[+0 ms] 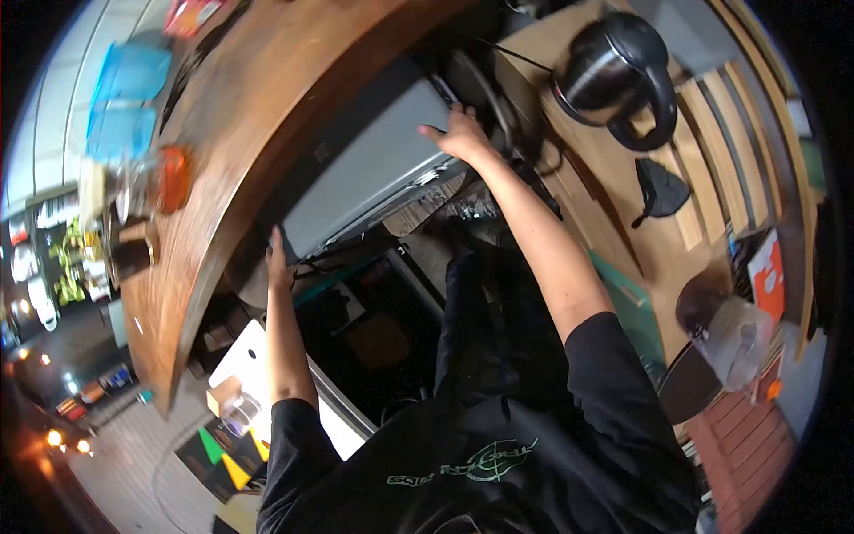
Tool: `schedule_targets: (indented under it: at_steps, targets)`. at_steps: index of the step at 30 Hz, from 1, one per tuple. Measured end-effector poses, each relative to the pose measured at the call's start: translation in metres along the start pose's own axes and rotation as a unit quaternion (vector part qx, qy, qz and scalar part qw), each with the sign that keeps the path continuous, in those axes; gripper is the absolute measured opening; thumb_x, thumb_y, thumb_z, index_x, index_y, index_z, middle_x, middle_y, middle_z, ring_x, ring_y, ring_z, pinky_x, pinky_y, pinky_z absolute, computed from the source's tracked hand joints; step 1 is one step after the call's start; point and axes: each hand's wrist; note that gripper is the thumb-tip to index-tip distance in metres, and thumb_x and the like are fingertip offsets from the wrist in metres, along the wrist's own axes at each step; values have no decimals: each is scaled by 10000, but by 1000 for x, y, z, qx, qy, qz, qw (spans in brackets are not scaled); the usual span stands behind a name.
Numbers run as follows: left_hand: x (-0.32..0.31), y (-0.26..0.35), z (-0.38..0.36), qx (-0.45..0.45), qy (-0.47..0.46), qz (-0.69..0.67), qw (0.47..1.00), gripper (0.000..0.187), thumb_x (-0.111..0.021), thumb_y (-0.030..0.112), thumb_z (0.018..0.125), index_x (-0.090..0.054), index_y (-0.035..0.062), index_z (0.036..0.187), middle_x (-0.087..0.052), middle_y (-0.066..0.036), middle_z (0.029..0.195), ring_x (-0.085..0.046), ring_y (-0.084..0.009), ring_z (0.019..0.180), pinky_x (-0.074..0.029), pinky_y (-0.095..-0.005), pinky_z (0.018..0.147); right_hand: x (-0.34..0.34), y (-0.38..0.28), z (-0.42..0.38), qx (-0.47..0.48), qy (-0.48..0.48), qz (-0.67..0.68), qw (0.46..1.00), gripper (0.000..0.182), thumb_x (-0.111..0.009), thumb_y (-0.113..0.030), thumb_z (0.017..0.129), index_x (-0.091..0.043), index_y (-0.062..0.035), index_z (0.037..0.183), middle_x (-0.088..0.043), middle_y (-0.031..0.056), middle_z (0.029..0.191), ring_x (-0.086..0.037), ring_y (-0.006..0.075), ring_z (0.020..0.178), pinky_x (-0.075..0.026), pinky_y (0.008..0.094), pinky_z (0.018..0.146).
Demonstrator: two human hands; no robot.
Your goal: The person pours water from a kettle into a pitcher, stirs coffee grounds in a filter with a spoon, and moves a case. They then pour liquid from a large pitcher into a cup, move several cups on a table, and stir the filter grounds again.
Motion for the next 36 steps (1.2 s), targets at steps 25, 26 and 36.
schedule_targets:
  at_steps: [25, 26, 36]
  targets:
    - [0, -41, 13, -28, -9, -32, 999, 980, -664, 647, 836, -455, -191, 1301, -567, -197, 1309, -598, -267, 1146, -478, -373, 983, 12, 19, 15, 20, -47, 119, 992, 1066, -733, -663, 720, -442, 122, 1379, -572, 303, 1299, -561, 361, 1244, -437, 368, 1046]
    - [-4, -40, 8, -35, -2, -23, 999, 972, -666, 639, 840, -456, -193, 1298, -572, -195, 1303, -598, -268, 1146, -476, -372, 984, 20, 19, 17, 24, -77, 106, 991, 1054, -729, -664, 724, -452, 122, 1369, -585, 299, 1281, -572, 362, 1229, -444, 370, 1039]
    - [1, -40, 25, -35, -15, -8, 999, 872, -616, 624, 882, -484, -111, 1332, -596, -194, 1265, -611, -273, 1122, -483, -374, 973, -3, -3, 16, 79, 109, 42, 990, 859, -679, -595, 810, -510, 71, 1325, -646, 302, 1147, -630, 376, 1126, -509, 437, 961]
Point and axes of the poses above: each hand's wrist, its own z-axis towards the middle knuckle, its own x-axis out of the back of the hand, y = z × x
